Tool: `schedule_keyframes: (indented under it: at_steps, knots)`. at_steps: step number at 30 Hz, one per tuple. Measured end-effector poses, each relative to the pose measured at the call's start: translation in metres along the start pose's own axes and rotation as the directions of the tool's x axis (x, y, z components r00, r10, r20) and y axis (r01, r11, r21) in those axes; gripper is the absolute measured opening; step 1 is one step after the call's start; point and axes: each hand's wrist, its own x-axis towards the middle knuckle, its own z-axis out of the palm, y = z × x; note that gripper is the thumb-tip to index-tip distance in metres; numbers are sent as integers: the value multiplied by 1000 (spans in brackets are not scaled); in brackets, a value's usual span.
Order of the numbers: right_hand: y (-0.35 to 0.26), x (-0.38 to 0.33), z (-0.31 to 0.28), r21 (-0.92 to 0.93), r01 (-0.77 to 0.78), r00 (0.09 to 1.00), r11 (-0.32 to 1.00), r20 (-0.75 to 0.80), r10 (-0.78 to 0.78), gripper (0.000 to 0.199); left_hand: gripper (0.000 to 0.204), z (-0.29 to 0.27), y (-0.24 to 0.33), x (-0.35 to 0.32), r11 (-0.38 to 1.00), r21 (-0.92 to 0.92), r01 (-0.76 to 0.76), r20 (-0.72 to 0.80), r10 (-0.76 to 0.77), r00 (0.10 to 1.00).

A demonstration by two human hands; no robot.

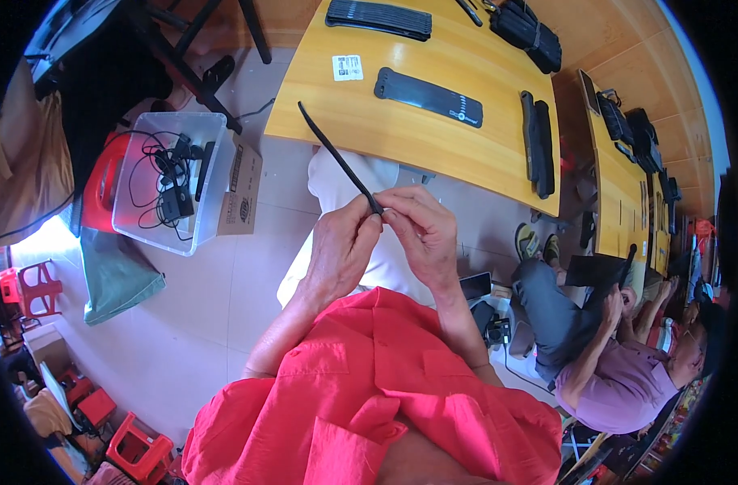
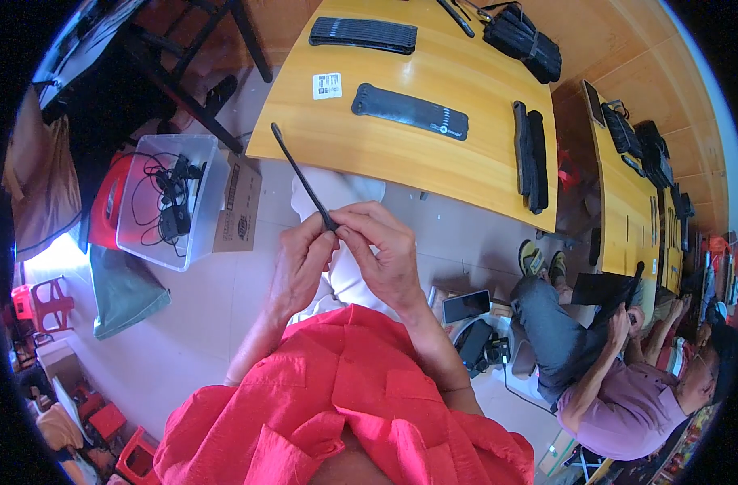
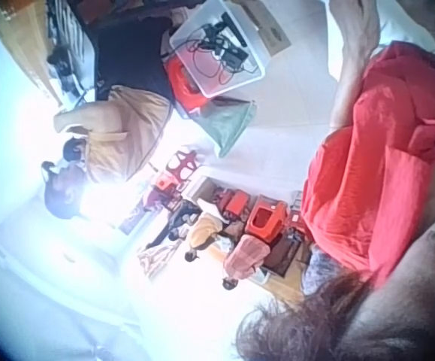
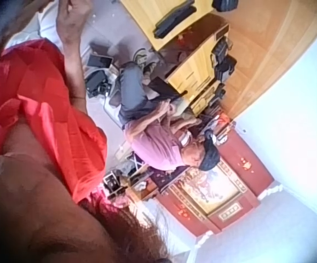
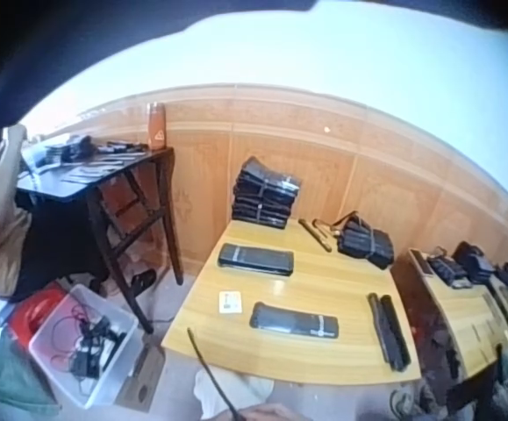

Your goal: Manually assembling and inspecting black straps in a workshop.

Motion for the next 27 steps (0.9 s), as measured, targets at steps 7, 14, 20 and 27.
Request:
schedule_keyframes:
  at_steps: [7, 14, 20, 27]
  knots:
    - [-1, 0, -2, 23, -35, 999, 999, 22, 34, 20, 18, -1, 1, 0, 999, 31, 25, 19, -25, 1000]
    - [5, 2, -3, 68, -17, 999, 998, 31, 15, 18, 18, 2, 2, 1, 999, 40, -25, 27, 24, 999]
    - [5, 3, 0, -30, 28, 999, 999, 20, -28, 18, 16, 8, -1, 2, 991, 135, 3, -67, 6, 998]
    - [6, 0, 1, -45, 30, 999, 999, -17, -31, 18, 17, 9, -2, 4, 995, 104, -3, -77, 11, 997]
